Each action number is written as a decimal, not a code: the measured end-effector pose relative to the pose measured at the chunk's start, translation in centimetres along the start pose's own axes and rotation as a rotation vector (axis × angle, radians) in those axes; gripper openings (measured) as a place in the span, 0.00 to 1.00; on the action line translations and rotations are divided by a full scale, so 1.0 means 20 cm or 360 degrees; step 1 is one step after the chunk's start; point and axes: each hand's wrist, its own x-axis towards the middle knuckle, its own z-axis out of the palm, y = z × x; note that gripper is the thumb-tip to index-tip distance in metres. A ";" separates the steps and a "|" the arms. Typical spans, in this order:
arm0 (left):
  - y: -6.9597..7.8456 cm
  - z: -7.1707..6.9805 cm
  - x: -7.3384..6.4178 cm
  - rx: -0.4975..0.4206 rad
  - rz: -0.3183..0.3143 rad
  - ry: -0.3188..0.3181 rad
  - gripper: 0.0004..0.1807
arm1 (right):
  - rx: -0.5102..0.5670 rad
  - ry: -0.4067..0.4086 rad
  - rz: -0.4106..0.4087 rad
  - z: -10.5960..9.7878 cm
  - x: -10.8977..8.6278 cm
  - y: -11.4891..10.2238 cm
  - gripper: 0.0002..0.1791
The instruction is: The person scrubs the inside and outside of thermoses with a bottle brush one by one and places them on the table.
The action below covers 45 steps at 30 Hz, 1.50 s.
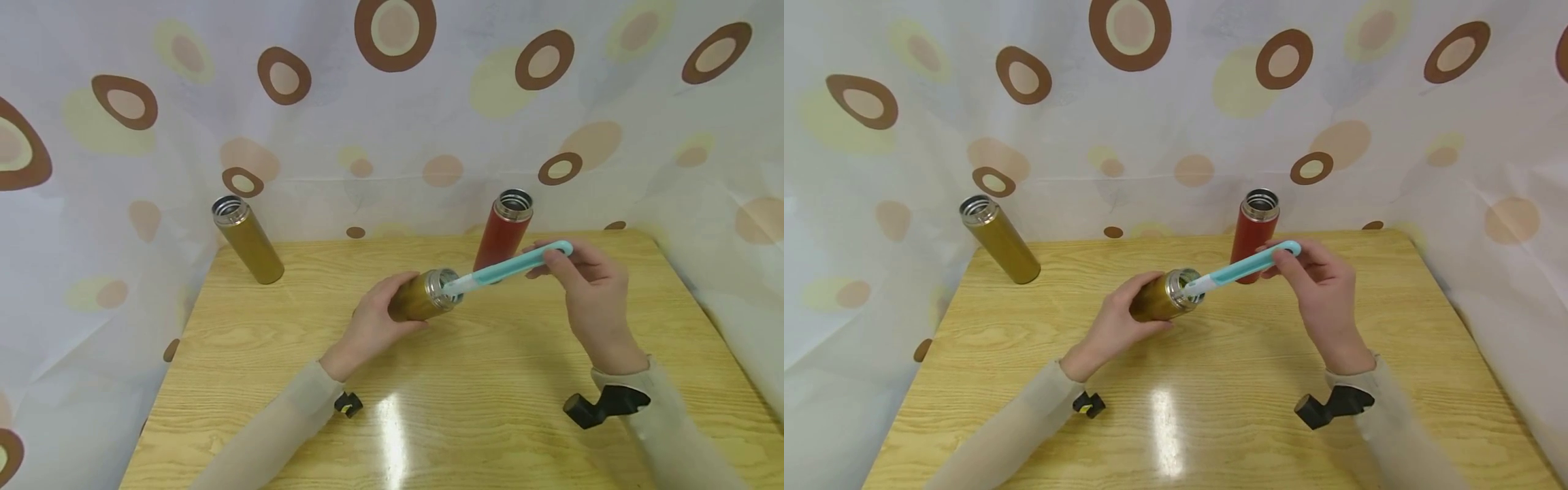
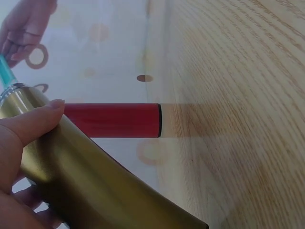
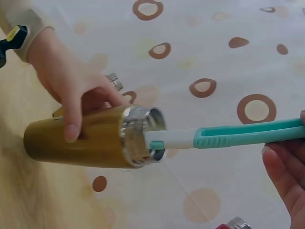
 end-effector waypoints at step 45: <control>0.01 0.00 0.00 0.0043 0.0021 -0.0013 0.44 | -0.0095 -0.0240 0.0155 0.01 -0.08 0.06 0.12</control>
